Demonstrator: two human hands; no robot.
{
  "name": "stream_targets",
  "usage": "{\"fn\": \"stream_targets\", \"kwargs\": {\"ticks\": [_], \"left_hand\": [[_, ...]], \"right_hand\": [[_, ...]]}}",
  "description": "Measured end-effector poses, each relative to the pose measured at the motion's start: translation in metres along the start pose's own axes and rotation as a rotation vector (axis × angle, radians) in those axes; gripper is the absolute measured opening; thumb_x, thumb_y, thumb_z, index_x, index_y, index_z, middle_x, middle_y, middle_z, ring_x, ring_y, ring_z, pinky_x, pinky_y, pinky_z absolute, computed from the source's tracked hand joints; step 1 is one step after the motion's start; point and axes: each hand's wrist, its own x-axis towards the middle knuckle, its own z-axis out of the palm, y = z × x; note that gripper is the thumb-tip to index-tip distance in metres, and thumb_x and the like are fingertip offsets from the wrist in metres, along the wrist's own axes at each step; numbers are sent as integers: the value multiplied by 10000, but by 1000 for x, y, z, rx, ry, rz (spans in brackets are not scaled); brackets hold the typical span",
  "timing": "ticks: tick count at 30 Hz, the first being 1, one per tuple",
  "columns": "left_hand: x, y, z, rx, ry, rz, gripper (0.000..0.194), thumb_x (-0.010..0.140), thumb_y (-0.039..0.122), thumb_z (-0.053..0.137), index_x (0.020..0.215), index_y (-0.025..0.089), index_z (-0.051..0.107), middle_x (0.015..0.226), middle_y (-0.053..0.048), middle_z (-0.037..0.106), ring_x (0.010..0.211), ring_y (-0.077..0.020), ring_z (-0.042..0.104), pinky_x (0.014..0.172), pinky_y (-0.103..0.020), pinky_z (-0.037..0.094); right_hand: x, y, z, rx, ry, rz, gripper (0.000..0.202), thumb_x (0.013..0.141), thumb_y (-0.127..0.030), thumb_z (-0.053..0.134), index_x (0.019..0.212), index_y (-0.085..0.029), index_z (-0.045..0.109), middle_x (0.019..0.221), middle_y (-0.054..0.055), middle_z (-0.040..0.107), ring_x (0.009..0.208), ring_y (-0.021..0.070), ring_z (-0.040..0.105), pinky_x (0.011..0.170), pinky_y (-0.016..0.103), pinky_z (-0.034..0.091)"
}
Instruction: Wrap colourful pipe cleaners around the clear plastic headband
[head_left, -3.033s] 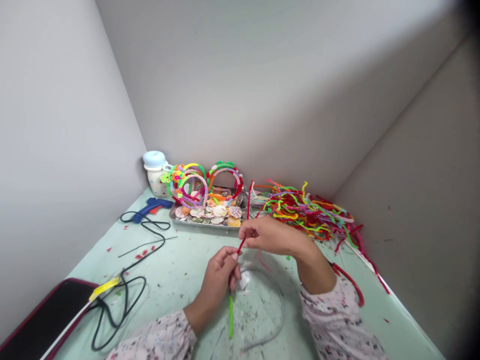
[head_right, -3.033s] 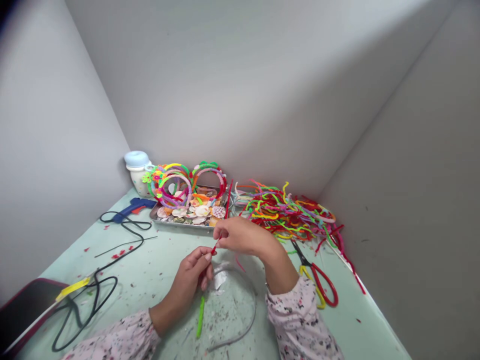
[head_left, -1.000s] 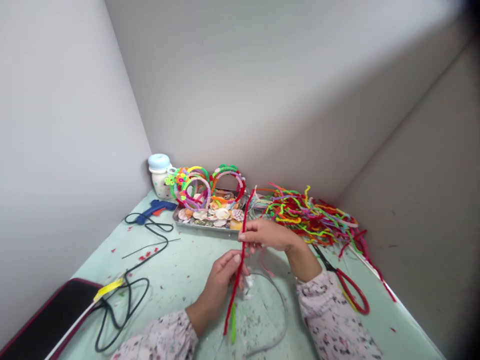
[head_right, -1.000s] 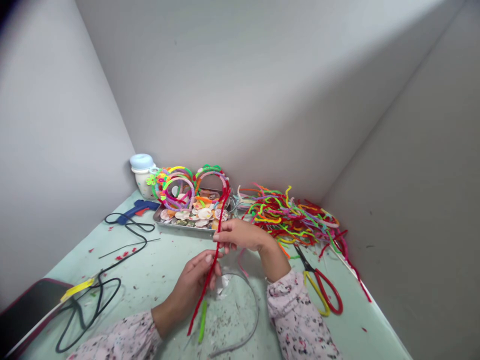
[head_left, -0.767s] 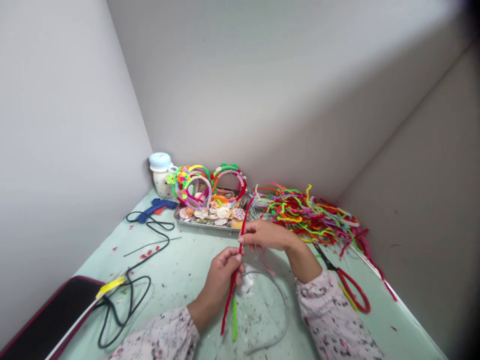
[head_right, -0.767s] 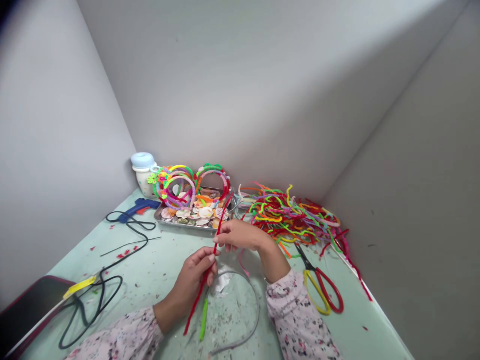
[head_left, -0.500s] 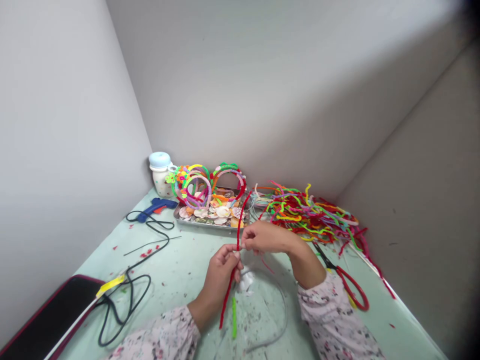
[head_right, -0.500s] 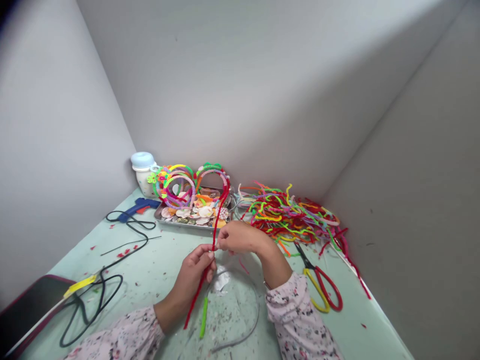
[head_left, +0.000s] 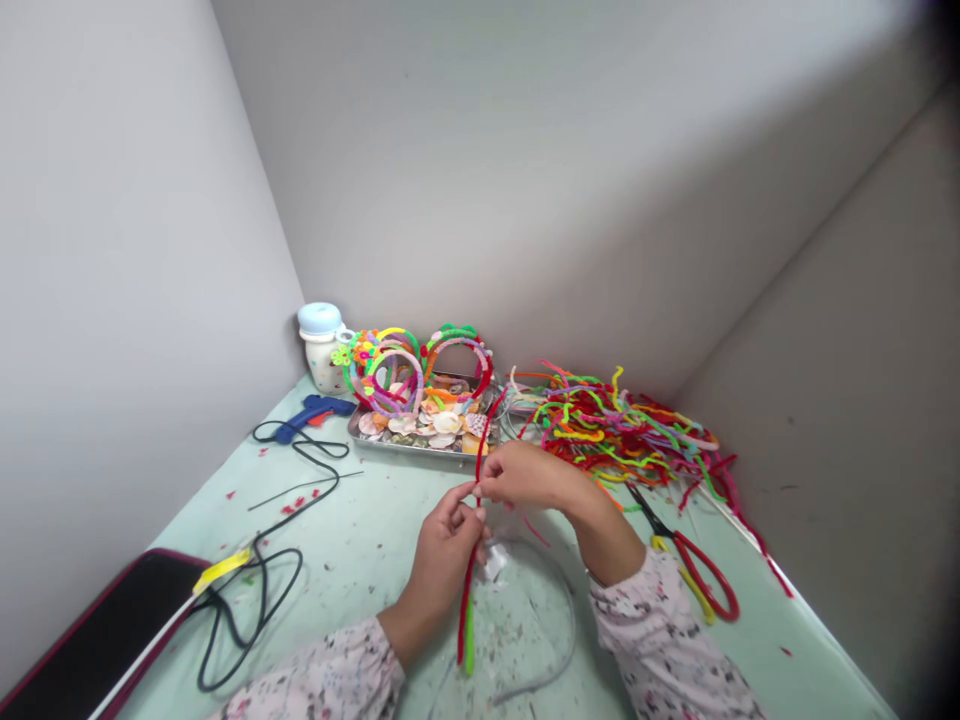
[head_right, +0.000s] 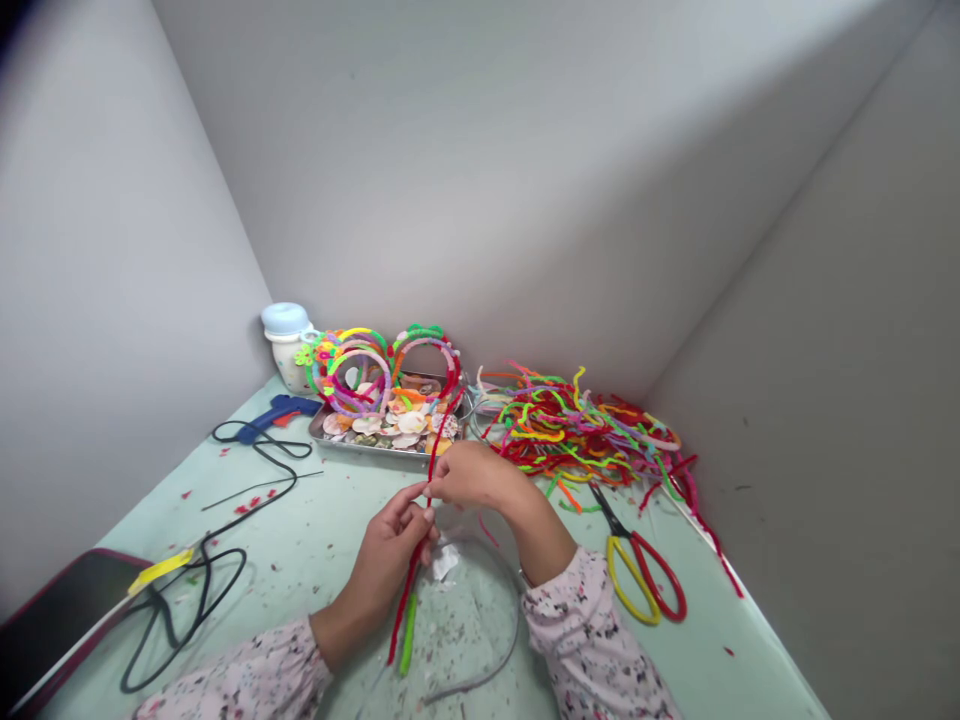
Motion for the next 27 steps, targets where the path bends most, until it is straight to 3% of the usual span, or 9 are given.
{"fn": "stream_targets", "kwargs": {"ticks": [7,21,27], "left_hand": [[-1,1,-1,3,-15,-1,466,801,390,561,1197,152,502,620,26,561,440,-69,462,462,-187,369],[0,3,1,15,-2,-2,464,782,388,574,1182,158,520,594,37,551,436,-75,466,464,-192,369],[-1,4,0,19,-7,-8,450,796,387,562,1179,155,517,608,28,559,442,-73,463,469,-190,369]], "right_hand": [[1,2,1,-17,14,-9,230,699,-201,472,726,-147,693,602,33,670,526,110,557,452,173,330],[1,0,2,-36,-9,-13,184,679,-199,498,658,-152,674,562,16,635,513,108,534,457,183,325],[-1,8,-1,-1,4,-44,198,698,-206,486,721,-156,676,590,13,643,526,109,552,460,175,336]]}}
